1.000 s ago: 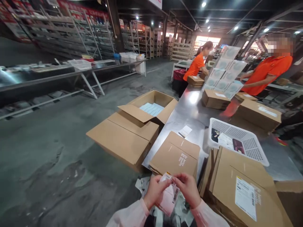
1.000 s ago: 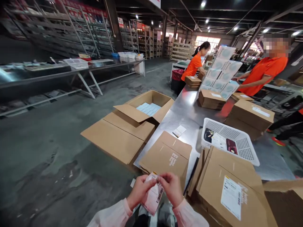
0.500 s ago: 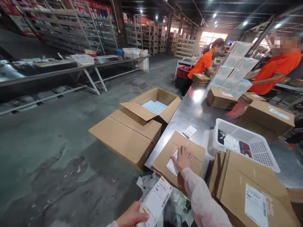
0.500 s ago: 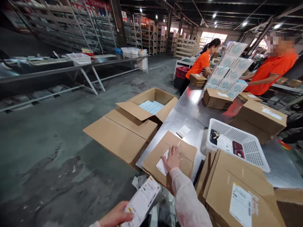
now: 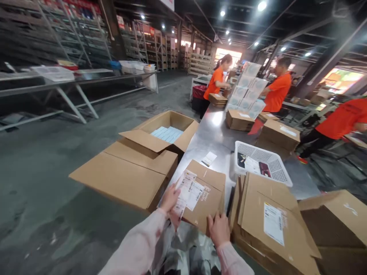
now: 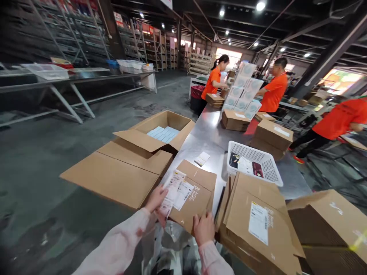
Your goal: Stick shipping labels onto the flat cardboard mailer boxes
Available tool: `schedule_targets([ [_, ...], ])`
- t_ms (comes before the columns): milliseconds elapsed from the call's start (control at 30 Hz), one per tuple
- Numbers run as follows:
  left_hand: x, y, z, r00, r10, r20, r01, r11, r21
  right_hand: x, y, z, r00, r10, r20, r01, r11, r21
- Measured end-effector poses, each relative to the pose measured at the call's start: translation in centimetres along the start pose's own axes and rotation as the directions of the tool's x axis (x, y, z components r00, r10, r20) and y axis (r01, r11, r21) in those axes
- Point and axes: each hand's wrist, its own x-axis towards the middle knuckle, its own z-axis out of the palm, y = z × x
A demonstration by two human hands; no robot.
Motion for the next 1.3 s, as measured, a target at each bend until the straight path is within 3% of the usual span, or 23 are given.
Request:
schedule_targets([
  [100, -2.0, 2.2, -0.7, 0.997, -0.001, 0.072, 0.015, 0.982, -0.19, -0.4, 0.8, -1.7, 0.987, 0.104, -0.125, -0.041, 0.903, 0.427],
  [200, -4.9, 5.1, -2.1, 0.961, -0.03, 0.275, 0.179, 0.826, -0.534, -0.8, 6.2, -7.8, 0.934, 0.312, -0.176, -0.103, 0.704, 0.703],
  [267, -6.8, 6.8, -3.0, 0.918, -0.03, 0.396, 0.291, 0.73, -0.619, -1.1, 11.6, -13.4, 0.889, 0.413, -0.198, -0.166, 0.693, 0.702],
  [333, -8.5, 7.7, -3.5, 0.887, -0.032, 0.461, 0.34, 0.721, -0.603, -1.6, 15.8, -18.4, 0.833, 0.513, -0.206, -0.294, 0.727, 0.621],
  [400, -10.0, 7.7, -3.1, 0.878, -0.027, 0.478, 0.338, 0.742, -0.579, -2.2, 16.4, -20.7, 0.801, 0.553, -0.229, -0.357, 0.748, 0.559],
  [433, -10.8, 7.5, -2.5, 0.881, -0.019, 0.472, 0.325, 0.75, -0.576, -2.5, 15.1, -20.7, 0.825, 0.523, -0.212, -0.336, 0.757, 0.56],
  [500, -12.1, 6.9, -1.0, 0.888, 0.007, 0.46, 0.29, 0.767, -0.572, -3.2, 9.8, -18.2, 0.928, 0.359, -0.101, -0.215, 0.735, 0.643],
  [533, -12.7, 6.7, -0.2, 0.89, 0.024, 0.456, 0.263, 0.79, -0.553, -3.7, 6.4, -16.3, 0.988, 0.153, 0.027, -0.122, 0.652, 0.748],
  [567, -13.1, 6.6, 0.5, 0.89, 0.047, 0.453, 0.222, 0.824, -0.522, -4.3, 2.9, -14.1, 0.992, 0.009, 0.123, -0.109, 0.532, 0.84],
  [633, -13.4, 6.7, 1.2, 0.898, 0.108, 0.426, 0.117, 0.876, -0.469, -5.6, -3.1, -10.3, 0.982, 0.0, 0.188, -0.175, 0.366, 0.914],
  [667, -13.4, 6.8, 1.3, 0.91, 0.124, 0.395, 0.079, 0.884, -0.46, -6.2, -5.2, -9.0, 0.975, 0.003, 0.221, -0.21, 0.314, 0.926],
  [733, -12.9, 7.0, 0.9, 0.936, 0.104, 0.337, 0.073, 0.877, -0.475, -6.8, -7.5, -7.9, 0.965, -0.036, 0.259, -0.236, 0.306, 0.922],
  [867, -11.8, 6.6, 0.3, 0.966, -0.038, 0.257, 0.173, 0.833, -0.525, -4.7, -7.1, -9.3, 0.962, -0.18, 0.206, -0.1, 0.469, 0.877],
  [967, -11.7, 5.9, 0.6, 0.977, -0.092, 0.193, 0.19, 0.792, -0.581, -2.5, -6.3, -10.0, 0.94, -0.246, 0.238, -0.055, 0.578, 0.814],
  [1100, -12.0, 5.2, 1.0, 0.971, -0.064, 0.231, 0.187, 0.807, -0.56, -1.6, -6.1, -9.4, 0.936, -0.23, 0.267, -0.103, 0.547, 0.831],
  [1300, -11.6, 2.6, 3.1, 0.983, -0.183, 0.033, 0.177, 0.869, -0.462, -2.4, -6.0, -7.4, 0.926, -0.221, 0.306, -0.121, 0.594, 0.795],
])
